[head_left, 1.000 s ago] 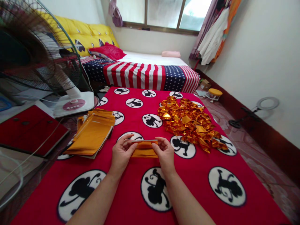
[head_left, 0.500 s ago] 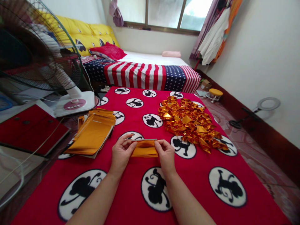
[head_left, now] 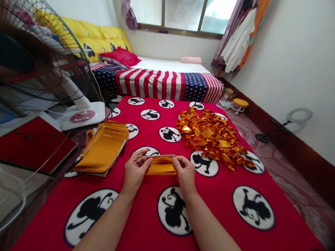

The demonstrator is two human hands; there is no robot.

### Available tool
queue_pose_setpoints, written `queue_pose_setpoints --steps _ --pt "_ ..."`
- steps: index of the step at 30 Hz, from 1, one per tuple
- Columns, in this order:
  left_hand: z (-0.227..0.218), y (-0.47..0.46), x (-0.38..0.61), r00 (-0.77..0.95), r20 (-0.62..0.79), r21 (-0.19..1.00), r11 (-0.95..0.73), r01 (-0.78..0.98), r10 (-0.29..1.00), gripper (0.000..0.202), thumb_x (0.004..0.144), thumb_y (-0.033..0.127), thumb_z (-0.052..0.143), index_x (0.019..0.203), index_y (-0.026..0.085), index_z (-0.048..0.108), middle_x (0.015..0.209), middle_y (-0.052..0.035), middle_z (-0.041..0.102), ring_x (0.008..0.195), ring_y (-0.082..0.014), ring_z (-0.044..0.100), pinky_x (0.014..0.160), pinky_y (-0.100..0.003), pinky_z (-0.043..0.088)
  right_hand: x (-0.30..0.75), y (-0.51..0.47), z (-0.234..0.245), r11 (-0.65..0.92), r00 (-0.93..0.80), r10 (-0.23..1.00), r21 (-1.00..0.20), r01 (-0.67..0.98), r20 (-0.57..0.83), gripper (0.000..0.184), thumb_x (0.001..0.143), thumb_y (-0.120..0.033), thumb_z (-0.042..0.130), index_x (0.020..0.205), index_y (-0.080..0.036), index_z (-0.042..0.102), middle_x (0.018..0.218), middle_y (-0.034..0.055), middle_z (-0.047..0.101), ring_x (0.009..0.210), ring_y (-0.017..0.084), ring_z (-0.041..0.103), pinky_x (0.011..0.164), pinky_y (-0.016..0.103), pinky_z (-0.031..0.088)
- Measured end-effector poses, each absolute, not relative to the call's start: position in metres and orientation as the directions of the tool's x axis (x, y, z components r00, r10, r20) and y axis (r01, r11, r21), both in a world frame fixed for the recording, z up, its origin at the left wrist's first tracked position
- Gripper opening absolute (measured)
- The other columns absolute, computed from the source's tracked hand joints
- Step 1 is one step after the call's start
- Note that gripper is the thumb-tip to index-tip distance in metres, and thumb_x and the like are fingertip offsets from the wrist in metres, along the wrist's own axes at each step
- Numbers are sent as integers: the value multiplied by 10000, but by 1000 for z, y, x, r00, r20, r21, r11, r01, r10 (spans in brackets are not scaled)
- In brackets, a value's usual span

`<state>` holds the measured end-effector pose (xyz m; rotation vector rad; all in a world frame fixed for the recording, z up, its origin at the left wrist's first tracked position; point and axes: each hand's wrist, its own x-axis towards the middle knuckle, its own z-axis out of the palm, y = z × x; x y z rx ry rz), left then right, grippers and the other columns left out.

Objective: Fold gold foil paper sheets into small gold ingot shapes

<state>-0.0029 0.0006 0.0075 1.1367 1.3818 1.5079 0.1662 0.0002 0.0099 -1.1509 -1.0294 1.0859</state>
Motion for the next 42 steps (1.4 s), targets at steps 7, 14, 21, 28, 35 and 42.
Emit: queue_pose_setpoints --steps 7,14,21,28,35,42 --pt "8 0 -3 -296 103 995 -95 41 950 472 696 391 756 1084 156 626 777 -48 737 735 -187 719 642 -236 553 167 0 9 92 173 982 -993 -80 77 214 805 -376 663 755 -170 691 708 13 638 678 155 566 621 253 446" --pt "9 0 -1 -293 68 997 -77 -21 954 448 699 336 763 1085 159 623 773 -29 734 734 -157 710 643 -199 535 165 0 8 86 188 980 -992 -95 67 236 794 -392 670 743 -161 675 699 6 625 668 144 555 620 244 448" --pt "8 -1 -2 -292 58 996 -76 -50 955 452 695 311 767 1093 155 622 771 -29 731 720 -151 704 634 -195 531 165 -1 8 72 196 979 -992 -104 50 262 790 -413 670 728 -159 659 692 6 615 663 143 546 613 242 444" --pt "7 0 -2 -288 73 996 -86 -31 955 433 705 311 760 1086 154 627 782 -31 731 743 -153 705 670 -206 542 165 -1 9 79 200 978 -993 -85 61 279 799 -418 663 707 -154 650 676 4 611 650 140 539 603 240 436" --pt "5 0 -2 -289 98 994 -105 -7 952 409 703 290 762 1069 160 632 782 -23 726 741 -142 704 681 -198 543 165 0 8 88 219 973 -994 -68 71 261 801 -401 671 726 -151 667 688 8 620 659 141 548 611 238 444" --pt "7 -2 -2 -286 105 994 -107 11 952 398 704 287 756 1062 162 635 790 -31 733 762 -162 716 694 -216 556 166 0 7 108 234 967 -994 -23 100 239 811 -381 666 739 -154 683 707 13 636 680 146 567 630 242 447"
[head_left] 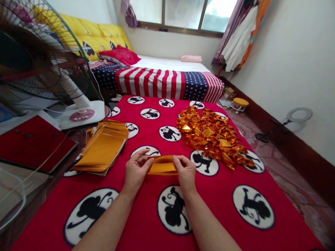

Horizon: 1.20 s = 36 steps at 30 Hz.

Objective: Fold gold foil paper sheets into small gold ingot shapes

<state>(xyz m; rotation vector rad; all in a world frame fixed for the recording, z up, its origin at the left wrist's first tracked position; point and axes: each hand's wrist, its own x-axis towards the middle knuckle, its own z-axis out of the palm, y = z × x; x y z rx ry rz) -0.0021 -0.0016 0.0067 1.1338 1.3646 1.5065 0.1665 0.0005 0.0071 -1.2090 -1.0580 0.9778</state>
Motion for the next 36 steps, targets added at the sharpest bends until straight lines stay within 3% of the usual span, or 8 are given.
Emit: queue_pose_setpoints --steps 15,21,28,36 --pt "5 -1 -3 -291 137 990 -122 70 947 382 729 301 735 1068 160 631 793 -30 729 759 -162 713 707 -230 557 168 0 8 114 212 969 -990 78 128 272 836 -400 628 721 -159 677 680 2 599 664 141 538 615 240 422" --pt "7 -2 -1 -298 175 967 -107 233 938 333 755 313 702 1047 166 637 766 -31 736 706 -173 711 644 -242 558 168 2 8 161 204 955 -953 257 216 276 856 -380 593 717 -163 690 672 12 610 648 143 548 603 243 409" --pt "2 4 1 -222 326 819 -157 553 919 233 789 232 637 1019 204 663 794 -26 743 725 -184 707 721 -291 549 173 9 8 146 114 949 -727 671 295 257 859 -315 576 669 -196 702 642 5 614 595 129 537 580 255 338" --pt "-3 6 5 -40 455 569 -257 781 889 142 843 153 543 937 189 643 908 -57 727 842 -217 673 807 -338 493 170 11 11 85 93 959 -584 808 269 215 847 -312 591 686 -211 692 670 -6 628 619 129 554 580 264 301"
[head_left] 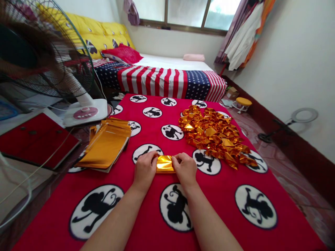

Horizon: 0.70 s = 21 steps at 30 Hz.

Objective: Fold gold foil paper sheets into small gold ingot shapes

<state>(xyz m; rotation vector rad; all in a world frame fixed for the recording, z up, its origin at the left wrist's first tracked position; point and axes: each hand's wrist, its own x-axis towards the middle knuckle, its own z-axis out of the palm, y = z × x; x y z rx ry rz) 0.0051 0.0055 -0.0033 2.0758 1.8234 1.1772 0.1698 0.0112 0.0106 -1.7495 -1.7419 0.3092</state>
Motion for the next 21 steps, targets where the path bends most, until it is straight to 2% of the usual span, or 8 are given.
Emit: queue_pose_setpoints --steps 4,7,9,12,16,19,21 --pt "0 3 8 14 416 470 -228 853 909 120 871 150 504 908 185 614 901 -66 684 868 -230 632 814 -355 465 169 13 12 46 105 968 -569 821 230 167 812 -290 615 671 -211 656 676 -12 629 611 129 549 564 261 289" --pt "7 1 11 -2 372 410 -163 897 928 113 866 154 513 920 189 606 910 -73 637 866 -239 601 795 -361 457 168 13 12 26 134 964 -585 811 228 55 796 -255 628 824 -214 652 709 -24 632 627 132 560 572 251 306" --pt "12 0 13 -22 389 388 -142 910 921 162 844 138 537 981 191 607 986 -87 612 917 -249 581 814 -370 450 168 12 12 58 117 958 -578 814 261 105 807 -211 613 908 -217 637 783 -18 637 685 134 579 593 244 325" --pt "15 0 13 18 425 351 -183 918 905 184 829 113 550 965 206 633 1045 -91 594 973 -259 545 837 -384 431 167 10 13 119 32 964 -532 839 265 119 851 -171 560 841 -233 662 863 -2 619 737 129 588 587 240 325" --pt "13 2 8 160 380 358 -304 883 911 149 835 113 550 825 214 659 940 -57 637 927 -240 539 789 -379 415 168 10 17 97 -10 985 -502 859 172 213 877 -170 534 835 -273 715 862 -2 605 708 122 590 561 253 314" --pt "12 1 2 177 356 387 -317 866 917 147 849 150 560 889 228 678 977 -41 659 953 -235 547 799 -383 407 169 13 21 61 -3 994 -523 850 111 188 850 -182 563 850 -284 721 881 -2 607 757 134 610 597 255 338" --pt "14 -1 0 186 343 403 -323 856 921 124 846 223 597 933 241 684 1020 -34 661 980 -238 547 820 -390 404 169 14 23 45 -2 997 -546 837 79 126 831 -243 599 839 -277 720 880 0 606 774 145 618 616 259 351"
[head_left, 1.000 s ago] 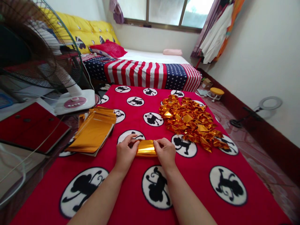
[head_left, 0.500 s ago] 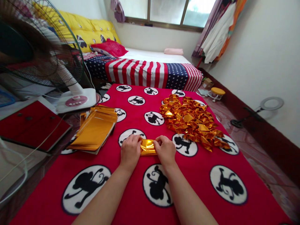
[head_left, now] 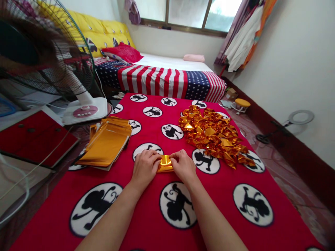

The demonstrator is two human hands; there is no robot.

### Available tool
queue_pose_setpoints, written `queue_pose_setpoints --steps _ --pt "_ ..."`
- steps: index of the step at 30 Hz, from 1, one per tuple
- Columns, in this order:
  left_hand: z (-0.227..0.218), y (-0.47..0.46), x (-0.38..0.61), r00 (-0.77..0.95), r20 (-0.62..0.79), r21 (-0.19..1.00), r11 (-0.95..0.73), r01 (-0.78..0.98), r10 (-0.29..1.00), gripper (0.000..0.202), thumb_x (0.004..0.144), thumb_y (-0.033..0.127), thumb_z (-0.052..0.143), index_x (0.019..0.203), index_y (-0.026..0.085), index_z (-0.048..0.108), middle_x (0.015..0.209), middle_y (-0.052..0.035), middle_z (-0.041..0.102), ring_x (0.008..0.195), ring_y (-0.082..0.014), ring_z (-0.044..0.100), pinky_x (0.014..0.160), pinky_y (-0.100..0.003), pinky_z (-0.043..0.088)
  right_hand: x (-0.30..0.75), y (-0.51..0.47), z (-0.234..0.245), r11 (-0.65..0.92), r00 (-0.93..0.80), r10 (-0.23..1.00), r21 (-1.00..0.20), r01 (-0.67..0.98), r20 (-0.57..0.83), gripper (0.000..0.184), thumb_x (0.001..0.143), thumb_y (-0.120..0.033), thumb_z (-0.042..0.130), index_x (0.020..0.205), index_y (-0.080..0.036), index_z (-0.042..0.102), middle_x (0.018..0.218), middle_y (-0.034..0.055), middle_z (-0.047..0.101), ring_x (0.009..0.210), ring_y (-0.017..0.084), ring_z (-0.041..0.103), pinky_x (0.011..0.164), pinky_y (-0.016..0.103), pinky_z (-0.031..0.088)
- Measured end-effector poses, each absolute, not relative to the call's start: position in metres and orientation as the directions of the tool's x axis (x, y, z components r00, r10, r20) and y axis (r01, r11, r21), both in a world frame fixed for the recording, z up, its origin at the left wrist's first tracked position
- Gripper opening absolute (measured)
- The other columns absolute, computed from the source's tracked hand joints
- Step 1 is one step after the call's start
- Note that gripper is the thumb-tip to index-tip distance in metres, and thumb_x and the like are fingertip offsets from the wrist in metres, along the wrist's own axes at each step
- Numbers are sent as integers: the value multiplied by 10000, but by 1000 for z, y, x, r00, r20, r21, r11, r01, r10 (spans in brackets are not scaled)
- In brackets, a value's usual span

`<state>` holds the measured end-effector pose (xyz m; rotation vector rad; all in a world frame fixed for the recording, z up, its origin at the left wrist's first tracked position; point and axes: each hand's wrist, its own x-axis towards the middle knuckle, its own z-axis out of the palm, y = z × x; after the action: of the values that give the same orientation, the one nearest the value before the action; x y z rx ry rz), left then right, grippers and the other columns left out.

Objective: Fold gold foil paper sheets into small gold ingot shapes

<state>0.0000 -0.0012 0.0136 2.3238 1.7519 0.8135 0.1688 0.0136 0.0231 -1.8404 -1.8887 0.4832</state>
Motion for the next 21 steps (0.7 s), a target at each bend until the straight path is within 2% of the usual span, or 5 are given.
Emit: queue_pose_setpoints --steps 3,6,12,17,21 --pt "17 -6 1 181 326 414 -312 855 928 182 795 319 669 960 245 687 1046 -42 654 986 -252 543 835 -401 407 165 11 25 11 23 998 -557 831 55 132 793 -366 647 828 -258 714 889 11 603 756 157 616 608 268 358" --pt "19 -10 3 165 312 410 -289 865 936 212 790 322 662 982 236 679 1061 -60 643 993 -264 536 836 -402 415 156 4 25 -13 71 993 -528 849 90 203 774 -416 659 869 -238 682 934 31 593 804 183 606 611 276 369" --pt "19 -15 1 175 269 437 -282 854 947 263 818 271 608 1078 257 644 1126 -60 614 1030 -266 515 865 -407 428 141 -14 20 32 75 972 -438 898 224 279 802 -398 630 987 -191 603 998 80 564 952 246 550 767 332 410" --pt "14 -13 -7 214 223 492 -300 818 951 311 811 202 600 1115 260 625 1173 -51 598 1059 -257 500 916 -411 426 139 -23 18 40 60 968 -388 921 242 335 838 -381 600 1100 -174 567 1113 130 549 1025 281 506 820 370 397" --pt "11 -12 -13 230 223 515 -315 797 947 380 804 109 556 1143 269 617 1188 -41 600 1078 -239 499 949 -405 417 145 -28 15 59 33 972 -378 924 233 329 865 -269 556 1187 -198 541 1214 125 526 1073 278 490 847 371 385"
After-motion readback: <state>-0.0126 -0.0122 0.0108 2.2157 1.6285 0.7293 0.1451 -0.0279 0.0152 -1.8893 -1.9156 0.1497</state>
